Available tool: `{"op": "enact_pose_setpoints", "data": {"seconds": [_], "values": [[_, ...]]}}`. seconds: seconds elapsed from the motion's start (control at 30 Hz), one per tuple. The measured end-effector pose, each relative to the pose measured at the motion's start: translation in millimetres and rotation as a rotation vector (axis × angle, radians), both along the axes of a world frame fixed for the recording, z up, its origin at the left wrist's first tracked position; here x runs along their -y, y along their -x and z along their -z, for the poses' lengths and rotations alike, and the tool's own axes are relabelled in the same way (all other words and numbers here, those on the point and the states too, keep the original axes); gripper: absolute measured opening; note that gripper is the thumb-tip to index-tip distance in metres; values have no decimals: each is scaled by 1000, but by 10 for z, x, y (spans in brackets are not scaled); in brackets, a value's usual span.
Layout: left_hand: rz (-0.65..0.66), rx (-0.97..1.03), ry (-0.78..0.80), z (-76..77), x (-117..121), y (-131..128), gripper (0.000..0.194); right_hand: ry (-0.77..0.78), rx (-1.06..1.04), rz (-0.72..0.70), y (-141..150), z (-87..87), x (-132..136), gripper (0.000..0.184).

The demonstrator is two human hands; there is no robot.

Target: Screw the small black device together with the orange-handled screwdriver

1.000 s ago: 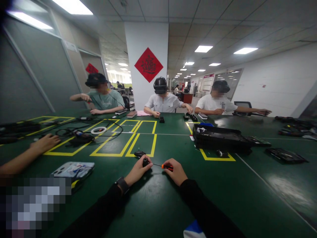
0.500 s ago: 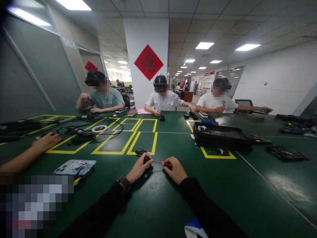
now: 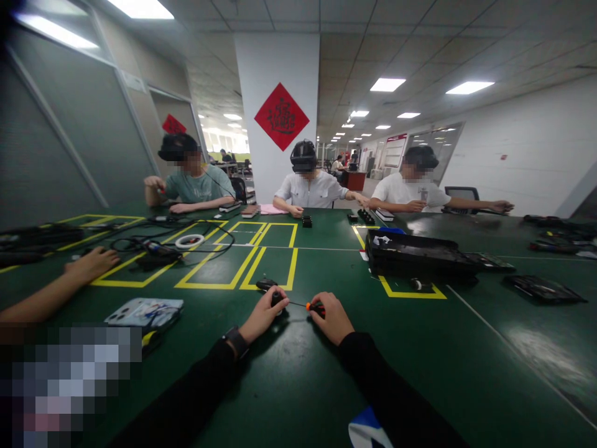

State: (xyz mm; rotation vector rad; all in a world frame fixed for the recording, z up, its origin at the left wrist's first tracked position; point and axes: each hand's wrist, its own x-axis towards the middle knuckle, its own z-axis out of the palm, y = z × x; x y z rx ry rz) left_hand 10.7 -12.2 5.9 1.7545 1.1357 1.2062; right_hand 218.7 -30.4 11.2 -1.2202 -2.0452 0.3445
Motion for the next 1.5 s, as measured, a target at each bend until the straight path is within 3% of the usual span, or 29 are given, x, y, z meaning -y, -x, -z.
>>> {"op": "enact_pose_setpoints", "data": {"seconds": [0.23, 0.4, 0.73, 0.9, 1.23, 1.33, 1.5], "values": [[3, -7, 18, -22, 15, -1, 16, 20, 19, -27, -2, -13, -11, 20], [22, 11, 36, 3, -1, 5, 17, 24, -7, -34, -6, -10, 3, 10], [8, 1, 4, 2, -2, 2, 14, 36, -14, -55, 0, 3, -32, 23], [9, 16, 9, 25, -27, 14, 14, 40, -68, -49, -10, 29, -39, 8], [20, 20, -6, 30, -23, 15, 13, 41, -46, -73, -20, 10, -38, 16], [26, 22, -13, 25, -24, 18, 12, 28, -88, -78, -18, 22, -39, 7], [40, 24, -27, 23, -24, 23, 12, 52, -149, -110, 3, 20, -22, 15]]}}
